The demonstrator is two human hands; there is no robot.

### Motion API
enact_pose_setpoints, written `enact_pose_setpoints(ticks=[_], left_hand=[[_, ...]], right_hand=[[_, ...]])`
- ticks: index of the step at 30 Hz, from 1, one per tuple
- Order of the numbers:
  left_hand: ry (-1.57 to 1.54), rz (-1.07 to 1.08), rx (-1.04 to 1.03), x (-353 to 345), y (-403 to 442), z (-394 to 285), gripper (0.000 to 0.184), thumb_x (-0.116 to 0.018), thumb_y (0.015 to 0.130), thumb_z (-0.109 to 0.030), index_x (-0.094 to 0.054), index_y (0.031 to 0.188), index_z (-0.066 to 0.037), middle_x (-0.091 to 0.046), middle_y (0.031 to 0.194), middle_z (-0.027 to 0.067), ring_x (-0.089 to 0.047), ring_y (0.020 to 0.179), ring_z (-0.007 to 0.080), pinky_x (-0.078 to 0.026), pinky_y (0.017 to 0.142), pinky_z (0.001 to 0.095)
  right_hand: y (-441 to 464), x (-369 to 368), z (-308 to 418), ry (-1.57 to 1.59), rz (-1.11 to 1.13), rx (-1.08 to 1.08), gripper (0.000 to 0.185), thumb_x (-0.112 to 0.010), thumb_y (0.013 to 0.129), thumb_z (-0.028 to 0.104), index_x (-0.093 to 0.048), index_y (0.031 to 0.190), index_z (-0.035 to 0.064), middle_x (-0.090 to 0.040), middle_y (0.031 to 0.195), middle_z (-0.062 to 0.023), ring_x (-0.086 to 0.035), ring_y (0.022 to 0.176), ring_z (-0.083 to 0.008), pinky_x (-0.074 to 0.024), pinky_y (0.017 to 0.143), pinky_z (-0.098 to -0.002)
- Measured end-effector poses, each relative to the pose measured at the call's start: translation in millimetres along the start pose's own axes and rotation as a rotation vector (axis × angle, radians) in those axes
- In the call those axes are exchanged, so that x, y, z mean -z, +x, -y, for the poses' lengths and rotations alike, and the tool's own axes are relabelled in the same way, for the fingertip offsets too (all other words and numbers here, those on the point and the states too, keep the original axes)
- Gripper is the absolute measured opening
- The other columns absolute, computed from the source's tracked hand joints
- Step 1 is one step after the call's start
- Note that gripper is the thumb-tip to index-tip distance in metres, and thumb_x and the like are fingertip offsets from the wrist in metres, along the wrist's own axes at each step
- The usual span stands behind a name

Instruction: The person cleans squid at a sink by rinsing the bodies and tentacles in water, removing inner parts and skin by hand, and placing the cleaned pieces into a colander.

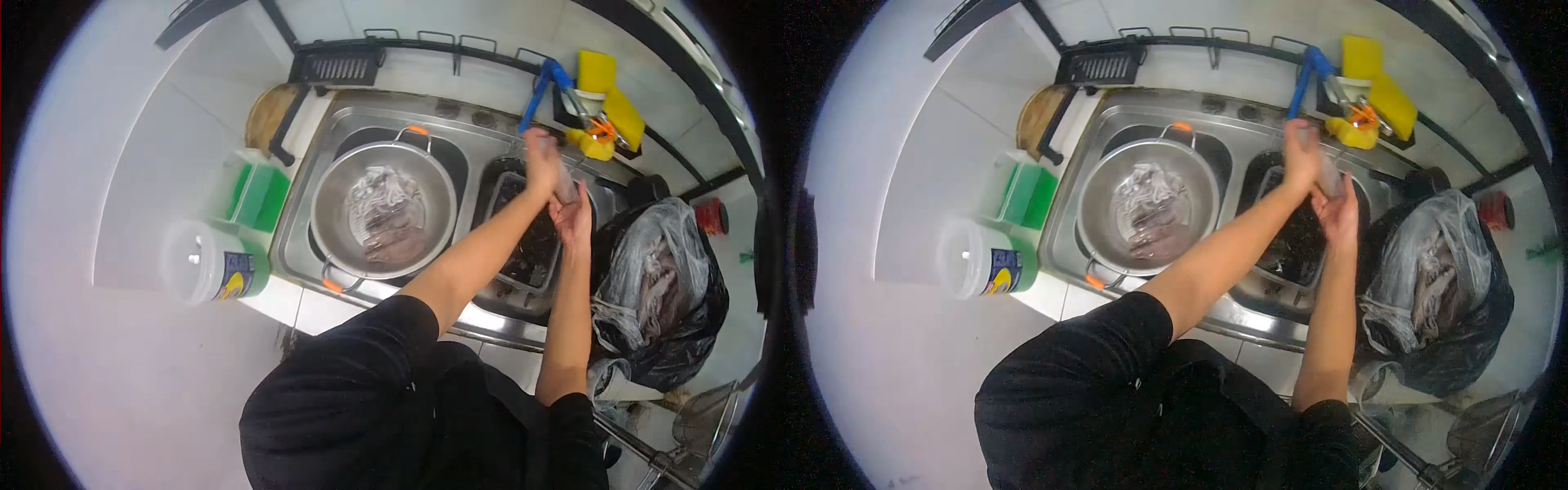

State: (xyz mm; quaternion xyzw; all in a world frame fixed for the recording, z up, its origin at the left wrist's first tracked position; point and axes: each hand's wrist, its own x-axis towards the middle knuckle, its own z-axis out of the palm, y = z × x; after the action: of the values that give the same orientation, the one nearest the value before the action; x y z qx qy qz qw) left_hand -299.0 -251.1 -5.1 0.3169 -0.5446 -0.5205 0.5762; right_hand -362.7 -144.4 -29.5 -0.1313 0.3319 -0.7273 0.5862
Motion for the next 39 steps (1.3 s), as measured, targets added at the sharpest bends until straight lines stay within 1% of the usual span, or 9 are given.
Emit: enact_pose_setpoints(ticks=[3, 8, 12, 17, 21, 22, 25, 30, 39], left_hand=[[0.087, 0.240, -0.197, 12.2, -27.9, -27.2, 0.026, -0.052, 0.085, -0.011, -0.042, 0.107, 0.000, -0.052, 0.097, 0.0183, -0.053, 0.091, 0.0322, -0.041, 0.082, 0.0374], [0.173, 0.154, -0.281, 35.3, -40.6, -8.0, 0.029, -0.051, 0.087, -0.013, -0.043, 0.110, 0.002, -0.055, 0.103, 0.0195, -0.056, 0.095, 0.0306, -0.045, 0.081, 0.0383], [-0.910, -0.177, 0.921, 40.8, -20.3, 33.1, 0.034, -0.048, 0.090, -0.028, -0.046, 0.112, -0.002, -0.057, 0.104, 0.0136, -0.060, 0.090, 0.0282, -0.050, 0.074, 0.0414], [-1.004, 0.015, 1.189, 29.0, -21.4, 45.8, 0.043, -0.033, 0.093, -0.040, -0.047, 0.110, -0.003, -0.057, 0.103, 0.0143, -0.059, 0.091, 0.0303, -0.051, 0.077, 0.0441], [-1.009, 0.137, 1.019, 18.2, -10.4, 56.0, 0.045, -0.026, 0.094, -0.040, -0.048, 0.107, -0.003, -0.057, 0.104, 0.0166, -0.059, 0.092, 0.0302, -0.050, 0.079, 0.0474], [-0.881, 0.230, 0.952, 19.4, -7.7, 50.5, 0.046, -0.024, 0.094, -0.039, -0.048, 0.105, -0.002, -0.057, 0.103, 0.0172, -0.059, 0.092, 0.0302, -0.049, 0.079, 0.0479], [-0.993, 0.279, 1.074, 10.9, 2.6, 65.7, 0.049, -0.024, 0.095, -0.041, -0.048, 0.106, 0.001, -0.058, 0.099, 0.0177, -0.060, 0.089, 0.0304, -0.050, 0.080, 0.0450], [-0.769, 0.095, 0.788, 15.4, 14.9, 31.8, 0.045, -0.030, 0.094, -0.039, -0.048, 0.107, 0.000, -0.059, 0.098, 0.0149, -0.060, 0.088, 0.0294, -0.049, 0.078, 0.0432], [-0.825, 0.259, 0.861, 32.1, 16.8, 37.0, 0.044, -0.036, 0.091, -0.047, -0.048, 0.100, -0.006, -0.056, 0.094, 0.0118, -0.056, 0.093, 0.0309, -0.046, 0.081, 0.0501]], right_hand=[[9.5, -11.7, -40.2, 0.074, -0.154, 0.274, 0.046, -0.044, 0.092, 0.037, -0.044, 0.123, 0.0025, -0.054, 0.114, -0.0111, -0.053, 0.106, -0.0233, -0.0450, 0.088, -0.0348], [38.9, 5.5, -26.0, -0.041, -0.189, 0.135, 0.041, -0.051, 0.090, 0.032, -0.050, 0.117, 0.0012, -0.057, 0.108, -0.0096, -0.057, 0.096, -0.0191, -0.0502, 0.078, -0.0310], [23.4, -50.3, 25.9, -0.998, -0.190, 0.018, 0.028, -0.058, 0.086, 0.025, -0.059, 0.101, 0.0014, -0.063, 0.082, -0.0039, -0.060, 0.063, -0.0105, -0.0487, 0.049, -0.0215], [15.9, -61.7, 56.7, -1.400, -0.053, -0.038, 0.025, -0.060, 0.085, 0.024, -0.061, 0.101, 0.0044, -0.064, 0.084, -0.0066, -0.059, 0.056, -0.0107, -0.0472, 0.049, -0.0216], [5.6, -49.9, 43.9, -1.872, 0.363, 0.460, 0.031, -0.064, 0.081, 0.026, -0.060, 0.104, 0.0055, -0.064, 0.088, -0.0077, -0.061, 0.071, -0.0121, -0.0491, 0.058, -0.0241], [11.0, -38.3, 42.9, -1.916, 0.260, 0.237, 0.033, -0.065, 0.081, 0.027, -0.060, 0.105, 0.0055, -0.064, 0.090, -0.0085, -0.061, 0.077, -0.0137, -0.0491, 0.063, -0.0249], [5.9, -43.9, 45.6, -1.196, -0.085, -0.208, 0.038, -0.065, 0.080, 0.032, -0.059, 0.107, 0.0053, -0.063, 0.097, -0.0090, -0.060, 0.088, -0.0171, -0.0498, 0.071, -0.0273], [13.7, -23.6, 11.3, -0.442, -0.286, 0.032, 0.043, -0.066, 0.079, 0.035, -0.060, 0.105, 0.0024, -0.062, 0.095, -0.0072, -0.060, 0.085, -0.0177, -0.0539, 0.067, -0.0302], [-29.4, -49.2, 21.0, -1.023, 0.016, 0.069, 0.042, -0.070, 0.076, 0.024, -0.059, 0.113, 0.0080, -0.062, 0.101, -0.0030, -0.058, 0.089, -0.0121, -0.0514, 0.066, -0.0276]])
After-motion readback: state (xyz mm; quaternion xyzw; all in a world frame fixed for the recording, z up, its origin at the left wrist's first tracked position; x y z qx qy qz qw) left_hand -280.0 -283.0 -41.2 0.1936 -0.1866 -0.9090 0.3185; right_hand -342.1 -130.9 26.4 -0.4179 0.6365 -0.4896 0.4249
